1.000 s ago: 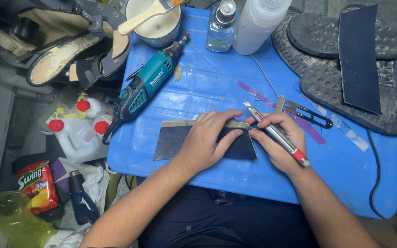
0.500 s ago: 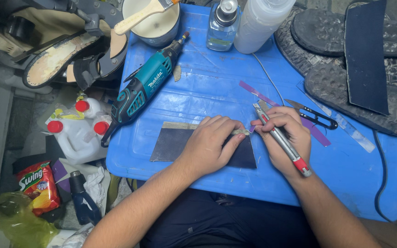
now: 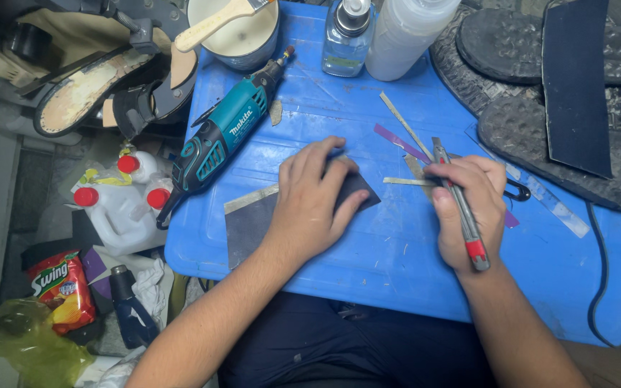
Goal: The person uses a utility knife to trim the edges of a dark rectangular material piece on a blue work surface. They then use a rotary tool to grind and smooth the edges of a purple material piece and the dark piece, producing small debris.
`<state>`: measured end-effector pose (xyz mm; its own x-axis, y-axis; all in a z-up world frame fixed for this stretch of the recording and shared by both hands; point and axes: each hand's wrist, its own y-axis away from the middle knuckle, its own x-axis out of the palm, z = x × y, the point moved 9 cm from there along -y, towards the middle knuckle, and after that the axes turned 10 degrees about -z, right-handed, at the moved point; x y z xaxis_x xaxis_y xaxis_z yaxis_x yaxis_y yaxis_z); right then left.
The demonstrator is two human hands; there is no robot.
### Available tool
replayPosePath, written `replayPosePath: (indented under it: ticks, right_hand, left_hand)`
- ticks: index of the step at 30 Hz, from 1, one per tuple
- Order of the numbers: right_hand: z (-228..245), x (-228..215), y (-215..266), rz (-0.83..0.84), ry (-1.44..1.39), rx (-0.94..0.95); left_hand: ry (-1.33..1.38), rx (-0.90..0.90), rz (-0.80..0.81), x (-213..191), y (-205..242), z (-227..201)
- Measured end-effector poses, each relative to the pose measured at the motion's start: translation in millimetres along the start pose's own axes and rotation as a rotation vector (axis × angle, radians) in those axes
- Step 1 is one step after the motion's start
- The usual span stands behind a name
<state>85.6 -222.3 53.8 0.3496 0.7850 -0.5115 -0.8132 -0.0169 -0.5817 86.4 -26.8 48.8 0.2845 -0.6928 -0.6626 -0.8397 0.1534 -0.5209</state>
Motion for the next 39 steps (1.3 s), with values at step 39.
replayPosePath:
  ticks: [39]
  right_hand:
    - [-41.3, -13.7, 33.6, -0.099, -0.558, 0.442]
  left_hand:
    - [0.098, 0.086, 0.263, 22.0, 21.4, -26.5]
